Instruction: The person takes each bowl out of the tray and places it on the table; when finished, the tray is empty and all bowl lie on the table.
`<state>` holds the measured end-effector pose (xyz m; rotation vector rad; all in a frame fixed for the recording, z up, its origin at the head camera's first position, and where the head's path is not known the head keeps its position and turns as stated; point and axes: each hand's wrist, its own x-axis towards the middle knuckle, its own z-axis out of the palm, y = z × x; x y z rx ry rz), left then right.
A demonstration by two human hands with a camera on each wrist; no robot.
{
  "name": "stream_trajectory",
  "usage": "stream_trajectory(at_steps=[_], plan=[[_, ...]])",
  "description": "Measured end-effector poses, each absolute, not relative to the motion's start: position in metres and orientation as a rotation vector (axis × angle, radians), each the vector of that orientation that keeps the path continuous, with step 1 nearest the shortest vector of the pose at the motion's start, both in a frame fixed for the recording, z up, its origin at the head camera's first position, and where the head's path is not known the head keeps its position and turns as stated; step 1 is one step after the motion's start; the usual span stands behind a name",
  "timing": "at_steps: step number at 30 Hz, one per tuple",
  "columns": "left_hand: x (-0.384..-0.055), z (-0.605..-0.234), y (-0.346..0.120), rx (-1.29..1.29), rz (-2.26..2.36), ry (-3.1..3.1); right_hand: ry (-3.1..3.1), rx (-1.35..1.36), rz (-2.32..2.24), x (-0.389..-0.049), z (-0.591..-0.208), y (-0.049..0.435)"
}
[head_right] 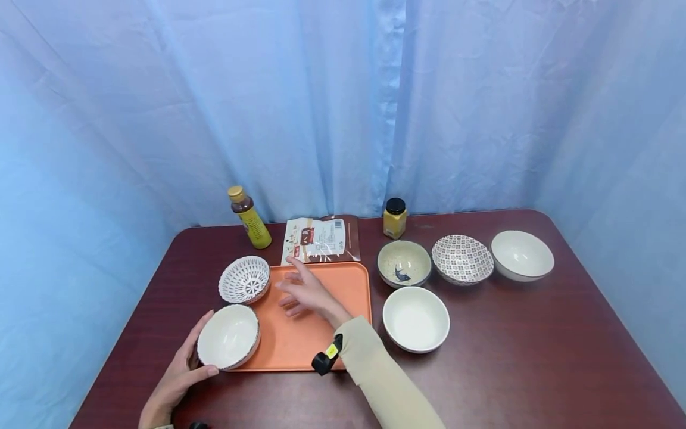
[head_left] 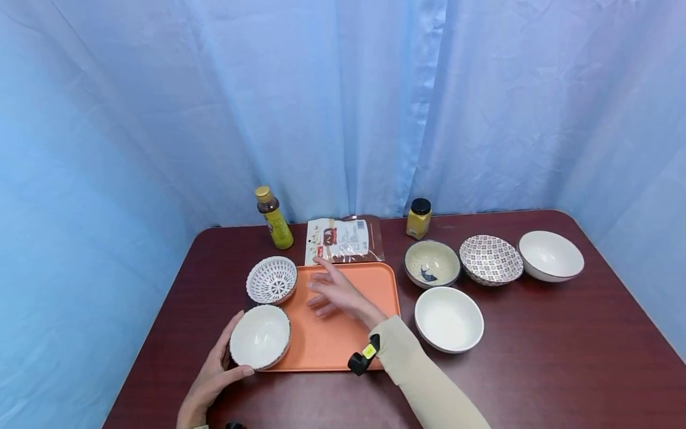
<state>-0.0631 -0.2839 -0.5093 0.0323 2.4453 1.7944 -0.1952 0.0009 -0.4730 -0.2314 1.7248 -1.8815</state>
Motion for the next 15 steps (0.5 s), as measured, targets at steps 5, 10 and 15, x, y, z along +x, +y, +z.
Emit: stream_trajectory(at_steps=[5,10,15], plan=[[-0.063,-0.511,-0.284,0.034,1.796,2.449,1.679,-0.217,-1.879,-0.199,-0.484,-0.010],[-0.063,-0.511,-0.285,0.037,1.800,2.445,1.655,-0.211,-1.887,-0.204,-0.493,-0.016],[-0.064,-0.511,-0.285,0.051,1.812,2.440,1.624,-0.216,-1.905,-0.210,-0.498,-0.022]])
